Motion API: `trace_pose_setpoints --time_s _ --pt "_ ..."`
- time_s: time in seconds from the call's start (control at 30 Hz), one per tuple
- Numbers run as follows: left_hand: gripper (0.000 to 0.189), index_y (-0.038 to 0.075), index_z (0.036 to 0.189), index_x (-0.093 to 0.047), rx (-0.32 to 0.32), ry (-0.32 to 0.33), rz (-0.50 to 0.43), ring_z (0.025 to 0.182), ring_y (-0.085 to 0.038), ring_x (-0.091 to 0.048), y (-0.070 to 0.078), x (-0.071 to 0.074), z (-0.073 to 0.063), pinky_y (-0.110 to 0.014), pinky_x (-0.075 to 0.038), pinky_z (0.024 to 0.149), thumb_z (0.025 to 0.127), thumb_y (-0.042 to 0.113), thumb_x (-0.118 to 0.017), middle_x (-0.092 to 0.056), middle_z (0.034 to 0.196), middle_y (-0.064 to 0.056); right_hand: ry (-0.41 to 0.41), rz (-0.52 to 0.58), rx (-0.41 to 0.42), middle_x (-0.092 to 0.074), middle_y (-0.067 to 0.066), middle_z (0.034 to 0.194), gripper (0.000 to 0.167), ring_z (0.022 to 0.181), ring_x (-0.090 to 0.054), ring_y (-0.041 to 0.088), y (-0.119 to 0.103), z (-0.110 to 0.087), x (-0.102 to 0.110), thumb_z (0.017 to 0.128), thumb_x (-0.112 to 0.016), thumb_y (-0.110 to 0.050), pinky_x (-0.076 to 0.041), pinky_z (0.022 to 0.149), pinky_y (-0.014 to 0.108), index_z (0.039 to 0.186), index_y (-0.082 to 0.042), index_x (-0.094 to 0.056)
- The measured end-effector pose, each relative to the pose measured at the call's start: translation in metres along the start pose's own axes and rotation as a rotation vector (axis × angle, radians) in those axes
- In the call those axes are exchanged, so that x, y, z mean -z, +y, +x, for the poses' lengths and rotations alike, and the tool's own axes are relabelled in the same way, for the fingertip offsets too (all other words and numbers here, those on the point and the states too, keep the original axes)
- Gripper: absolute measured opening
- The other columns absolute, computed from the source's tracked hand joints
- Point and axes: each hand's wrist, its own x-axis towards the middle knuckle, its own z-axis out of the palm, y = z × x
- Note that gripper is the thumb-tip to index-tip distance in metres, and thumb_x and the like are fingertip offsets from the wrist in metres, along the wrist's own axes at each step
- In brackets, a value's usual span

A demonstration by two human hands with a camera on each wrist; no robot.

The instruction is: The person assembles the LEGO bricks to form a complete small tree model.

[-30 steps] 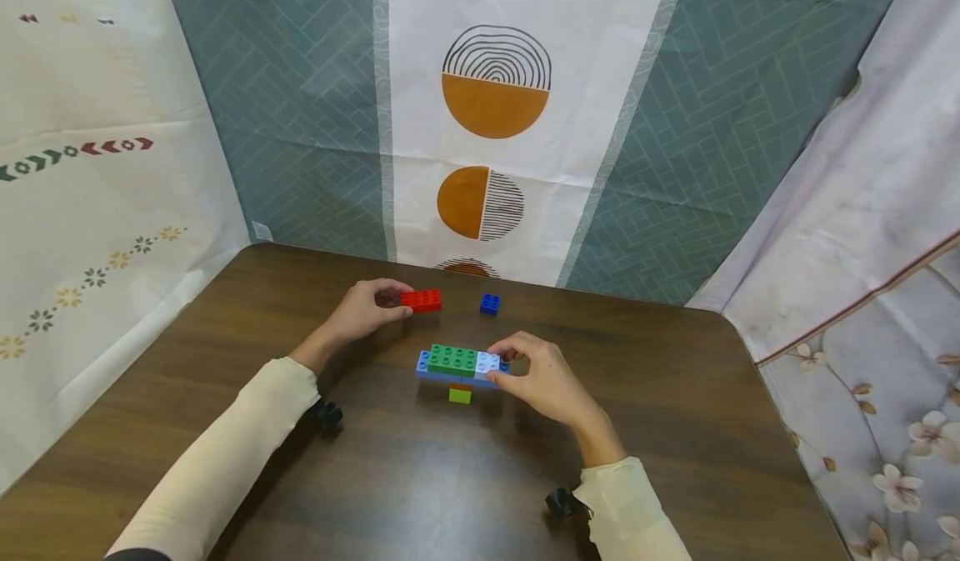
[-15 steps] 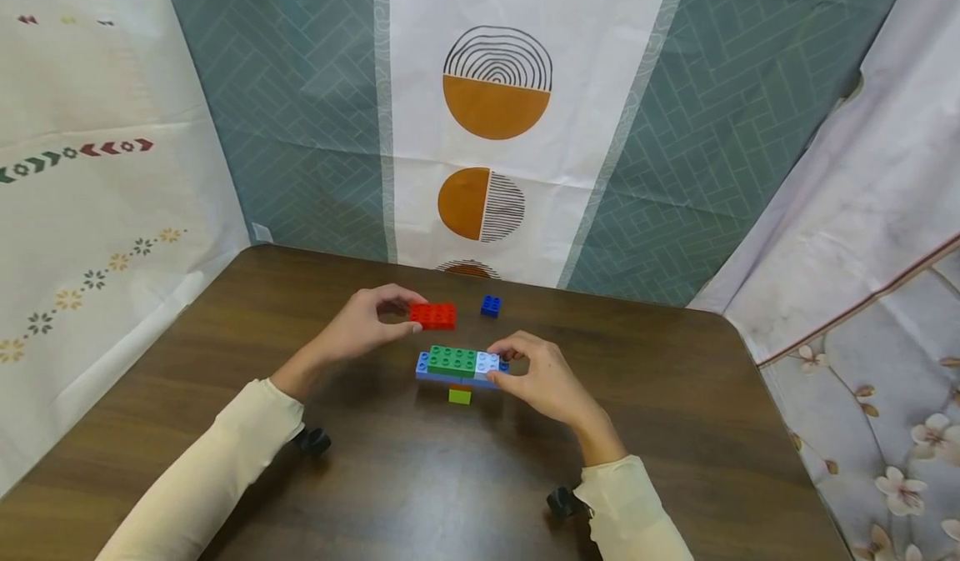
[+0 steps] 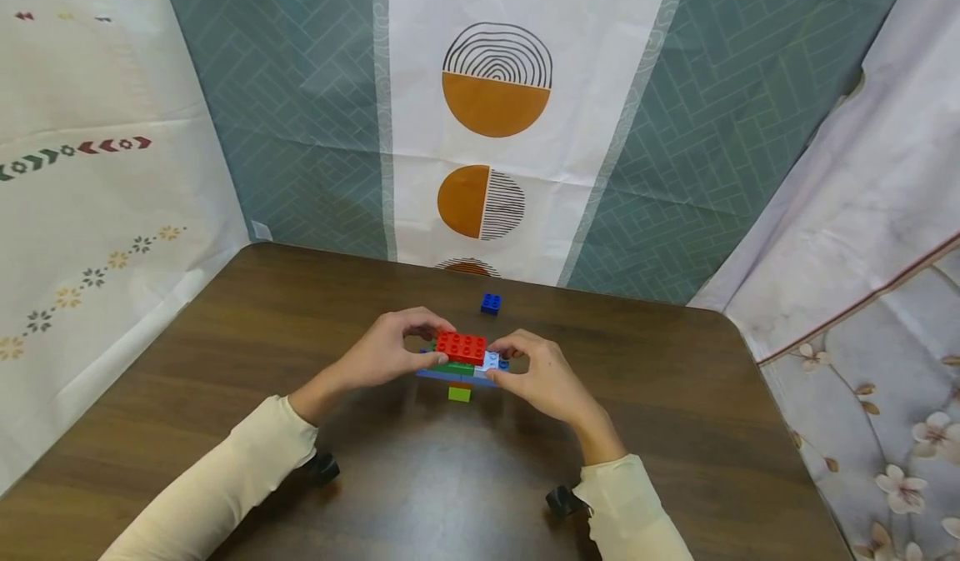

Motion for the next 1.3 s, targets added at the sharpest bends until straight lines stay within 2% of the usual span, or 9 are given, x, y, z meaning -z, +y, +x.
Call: trace_pose_setpoints --time_s 0.2,0.43,0.6,0.77,1.07,1.3 --pt "0.034 0.014 0.120 -0.072 -0.005 -0.001 0.012 0.102 -0.013 -0.065 0.0000 -0.0031 0.0005 -0.038 -0.057 0.098 0.088 0.020 -0.083 -0.072 0.115 0.001 -0.001 0.009 0.015 -0.071 -0.002 0.111 0.028 0.105 -0.064 0.025 -0.0007 0.0005 -0.0001 0.089 -0.081 -0.023 -0.052 0.097 0.059 0.115 -0.018 -0.073" --pt "0.035 0.013 0.121 -0.072 0.001 0.009 0.000 0.102 -0.017 -0.066 -0.0004 -0.0064 -0.0005 -0.041 -0.057 0.098 0.089 0.023 -0.082 -0.073 0.117 -0.002 0.005 0.013 0.019 -0.071 -0.003 0.110 0.028 0.105 -0.064 0.023 -0.0009 0.0012 0.0005 0.089 -0.082 -0.022 -0.052 0.096 0.059 0.115 -0.018 -0.074" --pt "0.035 0.014 0.121 -0.073 0.010 0.008 0.004 0.102 -0.016 -0.066 -0.0009 -0.0066 -0.0004 -0.039 -0.058 0.098 0.089 0.023 -0.082 -0.073 0.117 -0.001 0.011 0.003 0.020 -0.071 -0.002 0.113 0.032 0.106 -0.064 0.023 -0.0004 0.0008 -0.0004 0.089 -0.082 -0.024 -0.051 0.098 0.061 0.119 -0.018 -0.072" --pt "0.034 0.015 0.120 -0.073 0.006 -0.004 0.016 0.100 -0.012 -0.065 -0.0018 -0.0059 0.0004 -0.034 -0.057 0.096 0.088 0.023 -0.083 -0.073 0.114 0.002 0.042 0.034 0.024 -0.071 -0.004 0.117 0.037 0.111 -0.066 0.027 -0.0035 0.0003 -0.0015 0.089 -0.082 -0.028 -0.050 0.101 0.063 0.123 -0.020 -0.070" --pt "0.034 0.014 0.119 -0.074 0.017 -0.016 0.006 0.098 -0.012 -0.066 -0.0015 -0.0049 0.0000 -0.036 -0.058 0.095 0.087 0.023 -0.084 -0.074 0.111 0.002 0.062 0.061 0.037 -0.072 -0.005 0.114 0.030 0.113 -0.067 0.034 -0.0067 0.0015 -0.0046 0.091 -0.081 -0.026 -0.049 0.103 0.065 0.118 -0.021 -0.071" --pt "0.035 0.015 0.119 -0.075 0.035 -0.027 -0.005 0.097 -0.012 -0.066 0.0002 -0.0033 0.0001 -0.036 -0.058 0.095 0.087 0.026 -0.084 -0.075 0.110 0.003 0.058 0.058 0.035 -0.072 -0.006 0.115 0.029 0.112 -0.067 0.025 -0.0061 0.0014 -0.0047 0.091 -0.080 -0.026 -0.050 0.103 0.064 0.118 -0.022 -0.072"
